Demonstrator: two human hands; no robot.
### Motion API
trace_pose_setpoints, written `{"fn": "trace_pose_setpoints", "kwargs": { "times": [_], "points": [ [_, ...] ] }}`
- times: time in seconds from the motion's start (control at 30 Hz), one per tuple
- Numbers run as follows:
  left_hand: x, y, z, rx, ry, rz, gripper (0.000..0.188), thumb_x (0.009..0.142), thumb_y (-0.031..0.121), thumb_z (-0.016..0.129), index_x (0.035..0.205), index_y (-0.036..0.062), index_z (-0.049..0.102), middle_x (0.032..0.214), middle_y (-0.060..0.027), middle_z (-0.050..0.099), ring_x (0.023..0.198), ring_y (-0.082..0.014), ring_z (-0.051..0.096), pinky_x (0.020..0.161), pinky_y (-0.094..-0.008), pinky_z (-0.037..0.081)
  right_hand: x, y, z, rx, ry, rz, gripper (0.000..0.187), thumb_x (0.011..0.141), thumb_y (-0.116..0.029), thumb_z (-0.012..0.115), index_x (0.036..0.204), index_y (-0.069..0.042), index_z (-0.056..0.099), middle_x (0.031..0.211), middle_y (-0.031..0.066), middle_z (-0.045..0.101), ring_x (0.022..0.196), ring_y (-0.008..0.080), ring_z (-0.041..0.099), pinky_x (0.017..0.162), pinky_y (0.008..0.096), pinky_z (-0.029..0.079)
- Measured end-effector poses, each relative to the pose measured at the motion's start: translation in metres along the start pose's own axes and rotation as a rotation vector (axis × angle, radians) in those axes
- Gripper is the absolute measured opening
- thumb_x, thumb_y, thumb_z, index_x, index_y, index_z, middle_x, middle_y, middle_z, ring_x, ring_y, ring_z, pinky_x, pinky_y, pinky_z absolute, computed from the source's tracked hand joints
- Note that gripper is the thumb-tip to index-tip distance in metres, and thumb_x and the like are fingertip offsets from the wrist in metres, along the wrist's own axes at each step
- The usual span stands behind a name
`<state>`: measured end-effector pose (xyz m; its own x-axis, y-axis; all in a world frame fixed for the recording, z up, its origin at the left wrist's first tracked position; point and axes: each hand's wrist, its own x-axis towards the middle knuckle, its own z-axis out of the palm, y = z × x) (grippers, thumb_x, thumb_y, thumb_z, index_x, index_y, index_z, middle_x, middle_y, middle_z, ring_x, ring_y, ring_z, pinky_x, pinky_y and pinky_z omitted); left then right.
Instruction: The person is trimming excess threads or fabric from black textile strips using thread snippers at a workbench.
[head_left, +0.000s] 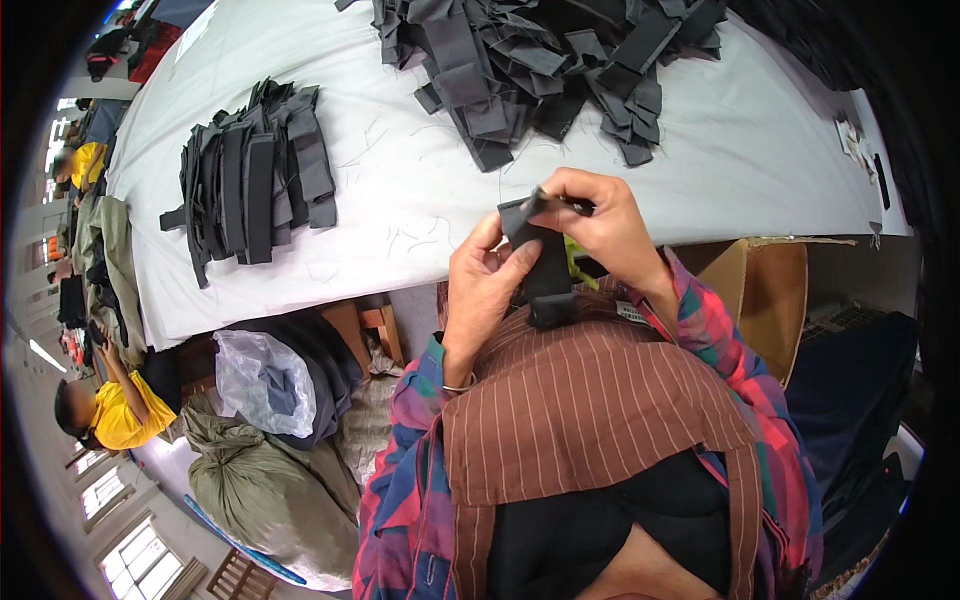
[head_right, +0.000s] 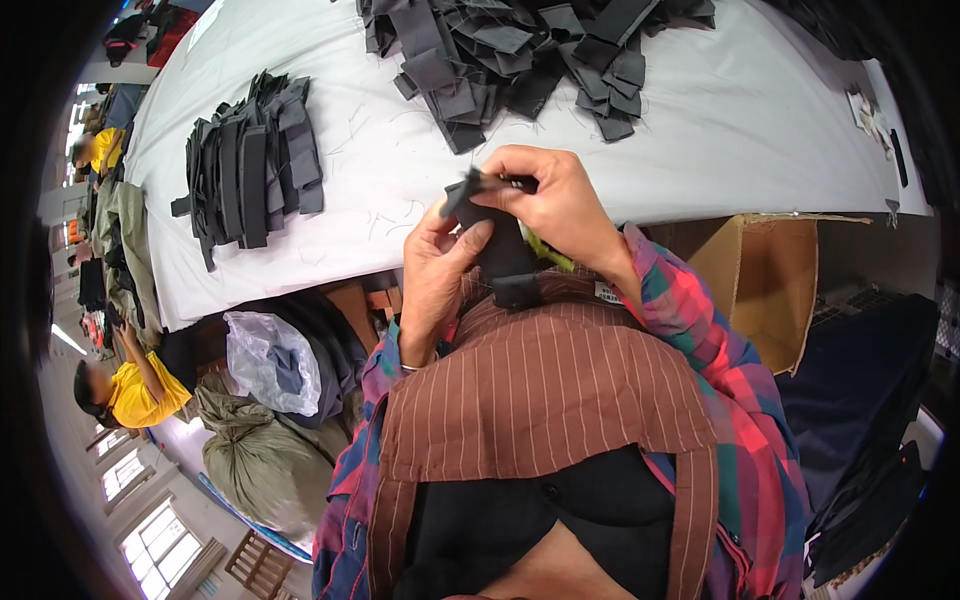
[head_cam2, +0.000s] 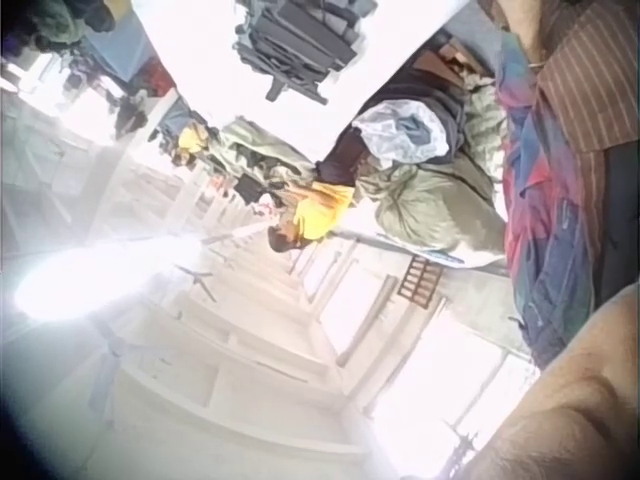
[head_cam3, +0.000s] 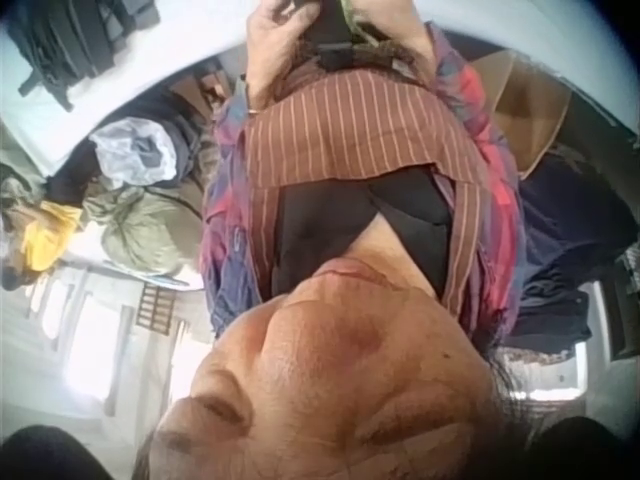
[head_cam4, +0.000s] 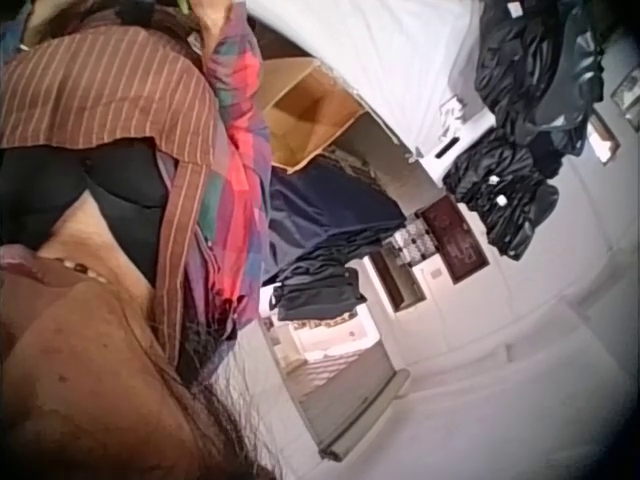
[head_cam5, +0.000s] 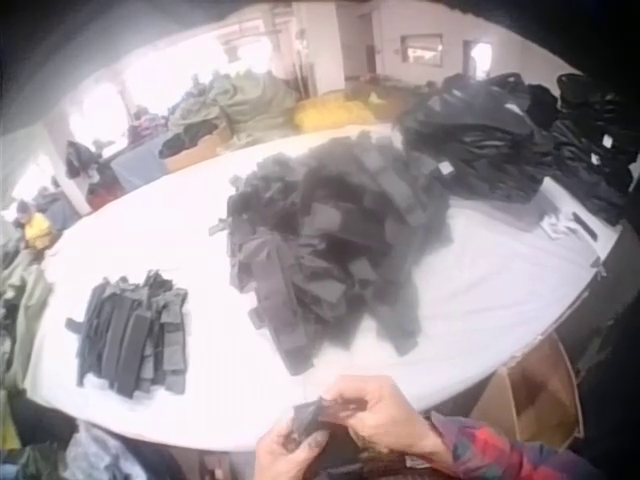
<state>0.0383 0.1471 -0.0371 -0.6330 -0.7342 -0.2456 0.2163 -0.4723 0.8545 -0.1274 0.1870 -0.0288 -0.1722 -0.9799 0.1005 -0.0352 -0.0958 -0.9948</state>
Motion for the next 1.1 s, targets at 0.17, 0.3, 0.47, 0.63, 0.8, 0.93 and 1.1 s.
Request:
{"fn": "trace_pose_setpoints", "kwargs": {
  "times": [0.17, 0.3, 0.47, 0.63, 0.8, 0.93, 1.1],
  "points": [
    [0.001, -0.013, -0.014, 0.014, 0.106, -0.014, 0.036, 0.085, -0.005, 0.061, 0.114, 0.0068, 0.043, 0.094, -0.0047, 0.058, 0.079, -0.0089, 0.059, 0.063, -0.0182, 0.047, -0.012, 0.002, 0.002, -0.26, -0.006, -0.26, 0.041, 0.059, 0.021, 0.057, 0.087, -0.006, 0.071, 0.074, 0.0033, 0.054, 0.066, 0.013, 0.055, 0.06, 0.023, 0.043],
    [-0.002, -0.019, -0.02, -0.104, 0.175, -0.066, 0.038, 0.083, -0.013, 0.053, 0.112, 0.0084, 0.043, 0.095, -0.0057, 0.058, 0.074, -0.0085, 0.057, 0.059, -0.018, 0.045, -0.019, 0.015, 0.004, -0.314, -0.038, -0.305, 0.046, 0.055, 0.021, 0.055, 0.087, -0.008, 0.072, 0.086, 0.0054, 0.058, 0.067, 0.0129, 0.056, 0.053, 0.0232, 0.044],
    [-0.002, -0.029, -0.024, 0.138, 0.23, 0.262, 0.027, 0.079, -0.015, 0.051, 0.097, 0.003, 0.06, 0.094, -0.0022, 0.053, 0.081, -0.0065, 0.051, 0.062, -0.0182, 0.039, -0.026, 0.011, 0.008, -0.34, -0.067, -0.305, 0.043, 0.054, 0.018, 0.06, 0.085, -0.01, 0.072, 0.094, 0.0063, 0.061, 0.068, 0.0136, 0.057, 0.052, 0.0235, 0.044],
    [-0.007, -0.006, -0.015, 0.516, 0.275, 0.495, 0.034, 0.065, -0.019, 0.048, 0.078, 0.0033, 0.07, 0.091, -0.0049, 0.052, 0.081, -0.0128, 0.053, 0.068, -0.0208, 0.039, -0.026, -0.006, 0.004, 0.332, -0.062, 0.262, 0.016, 0.09, -0.002, 0.05, 0.1, 0.0, 0.062, 0.088, 0.0009, 0.061, 0.077, 0.0051, 0.051, 0.07, 0.0206, 0.04],
    [-0.008, -0.003, -0.007, 0.657, 0.292, 0.735, 0.031, 0.062, -0.021, 0.051, 0.071, 0.0033, 0.069, 0.092, -0.0084, 0.055, 0.085, -0.0198, 0.058, 0.073, -0.0251, 0.046, -0.026, -0.02, 0.014, 0.415, -0.125, 0.404, 0.02, 0.09, -0.009, 0.059, 0.108, -0.003, 0.059, 0.088, -0.0021, 0.057, 0.077, 0.001, 0.048, 0.068, 0.0165, 0.038],
    [-0.009, -0.008, -0.009, 0.673, 0.322, 0.732, 0.026, 0.063, -0.018, 0.057, 0.077, 0.0029, 0.062, 0.092, -0.0086, 0.053, 0.082, -0.0193, 0.056, 0.072, -0.0255, 0.046, -0.029, -0.008, 0.023, 0.347, -0.093, 0.194, 0.021, 0.086, -0.002, 0.06, 0.107, -0.002, 0.06, 0.09, -0.002, 0.057, 0.079, 0.0035, 0.049, 0.073, 0.0193, 0.042],
    [-0.005, -0.008, -0.009, 0.752, 0.49, 0.822, 0.039, 0.063, -0.006, 0.071, 0.094, 0.0051, 0.05, 0.092, -0.006, 0.048, 0.078, -0.0171, 0.049, 0.068, -0.0248, 0.04, -0.029, -0.019, 0.022, 0.122, -0.148, 0.053, 0.017, 0.087, 0.003, 0.056, 0.104, 0.0, 0.059, 0.099, 0.0021, 0.06, 0.09, 0.0076, 0.055, 0.08, 0.0224, 0.044]
  ]
}}
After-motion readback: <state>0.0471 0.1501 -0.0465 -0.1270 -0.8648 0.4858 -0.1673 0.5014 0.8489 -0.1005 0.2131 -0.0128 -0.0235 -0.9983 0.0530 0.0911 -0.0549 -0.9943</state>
